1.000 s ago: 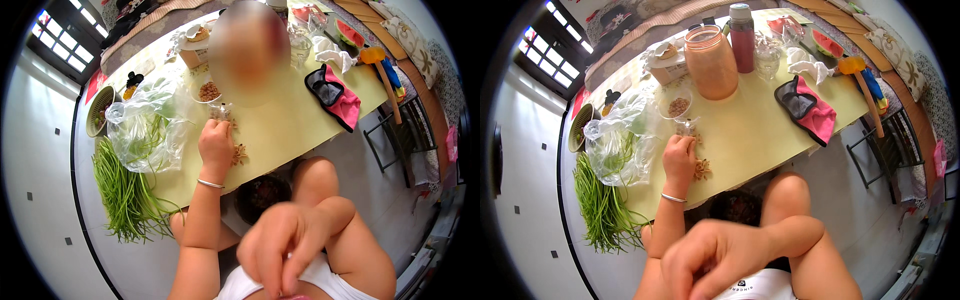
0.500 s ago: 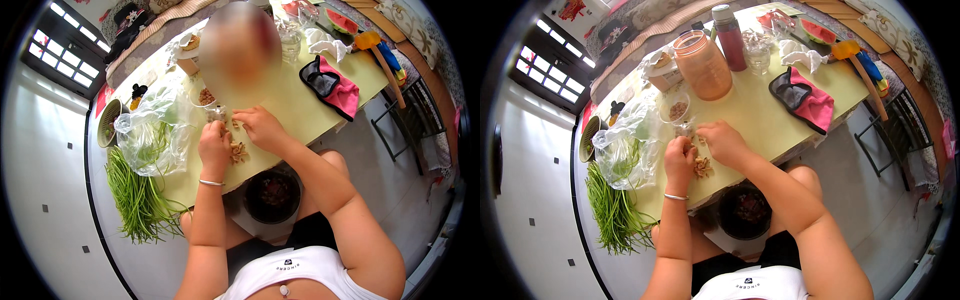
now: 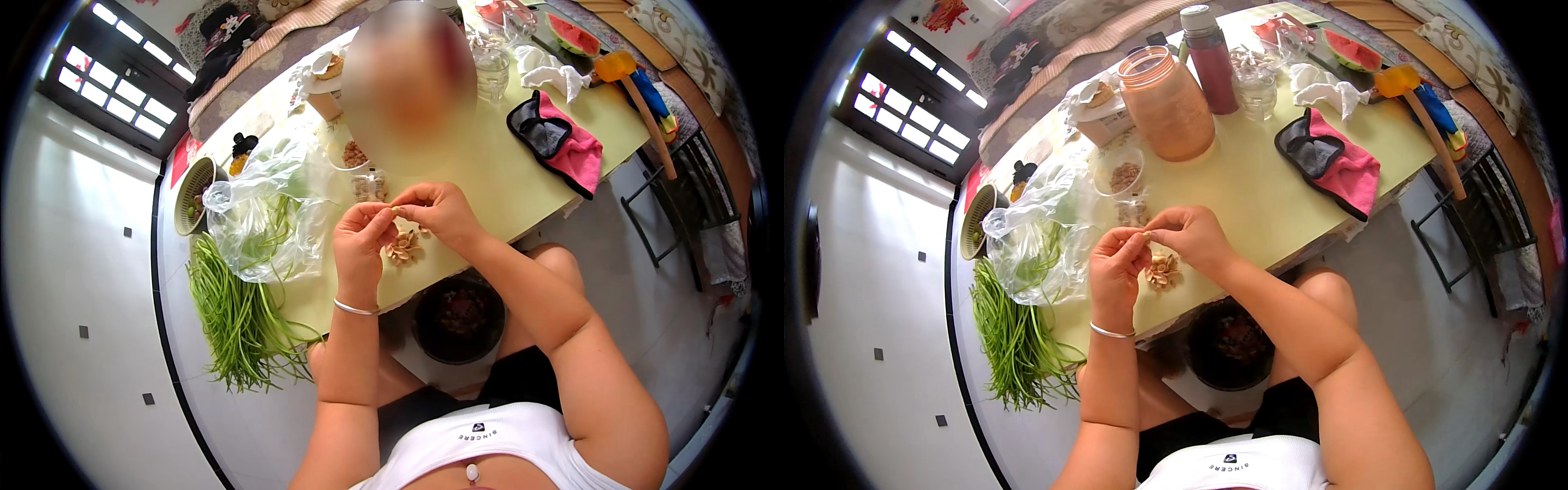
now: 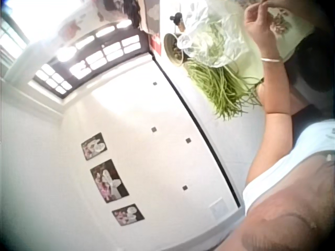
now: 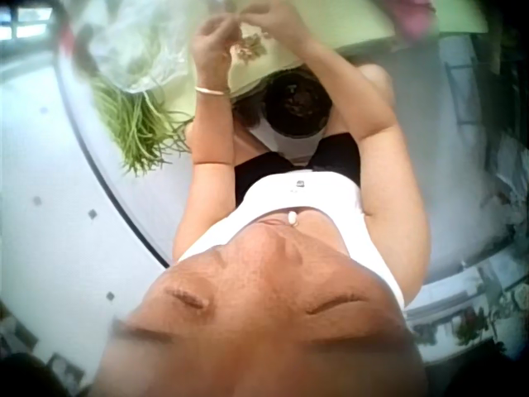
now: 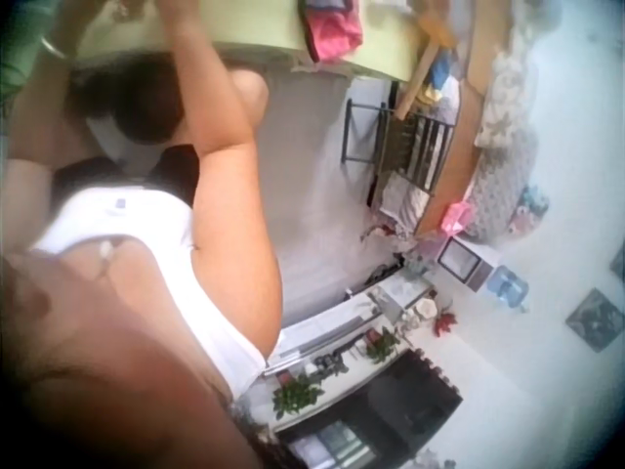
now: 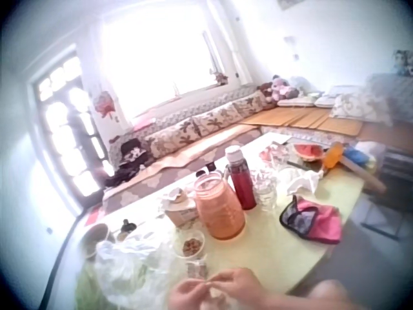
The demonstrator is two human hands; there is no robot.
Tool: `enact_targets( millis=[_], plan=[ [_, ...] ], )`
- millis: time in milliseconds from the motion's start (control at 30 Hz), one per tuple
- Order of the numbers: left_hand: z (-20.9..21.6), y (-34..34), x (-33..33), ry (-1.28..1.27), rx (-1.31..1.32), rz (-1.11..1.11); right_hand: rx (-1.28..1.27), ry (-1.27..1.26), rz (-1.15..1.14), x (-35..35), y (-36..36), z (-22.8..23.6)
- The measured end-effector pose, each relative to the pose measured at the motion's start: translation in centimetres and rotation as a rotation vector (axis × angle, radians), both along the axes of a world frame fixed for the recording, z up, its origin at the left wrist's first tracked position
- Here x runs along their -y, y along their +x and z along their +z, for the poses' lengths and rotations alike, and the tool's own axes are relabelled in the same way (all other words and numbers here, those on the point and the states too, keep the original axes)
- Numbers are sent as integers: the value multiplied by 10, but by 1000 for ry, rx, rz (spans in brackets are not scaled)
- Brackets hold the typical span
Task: The person sits at a table and peels the skin off nuts by hand, placing the peeled nuts into a small bowl. They continue this process for several nuts before wiping the table surface with a cloth.
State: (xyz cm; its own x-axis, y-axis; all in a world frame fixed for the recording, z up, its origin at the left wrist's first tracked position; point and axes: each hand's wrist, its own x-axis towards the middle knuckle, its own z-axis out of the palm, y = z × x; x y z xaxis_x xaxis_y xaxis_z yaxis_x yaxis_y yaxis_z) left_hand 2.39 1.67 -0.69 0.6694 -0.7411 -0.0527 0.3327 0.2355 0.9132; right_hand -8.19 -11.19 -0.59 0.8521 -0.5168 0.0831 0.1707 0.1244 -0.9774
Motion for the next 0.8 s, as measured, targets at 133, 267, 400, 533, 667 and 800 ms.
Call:
enact_targets(
  millis=[133,267,400,533,667,800],
  plan=[
    [2,-2,0,-33,66,69,-30,27,14,-3,3,-6],
    [9,-5,0,41,234,96,-1,54,-23,-5,3,-9],
    [12,-5,-2,121,400,132,-1,118,-8,-8,3,-8],
    [6,-5,-3,139,555,165,-39,156,-10,-13,2,-2],
    [-3,-3,-2,147,668,167,-50,122,-48,-12,1,-3],
    [3,-6,-2,200,764,182,-18,55,-78,-14,7,-14]
  ],
)
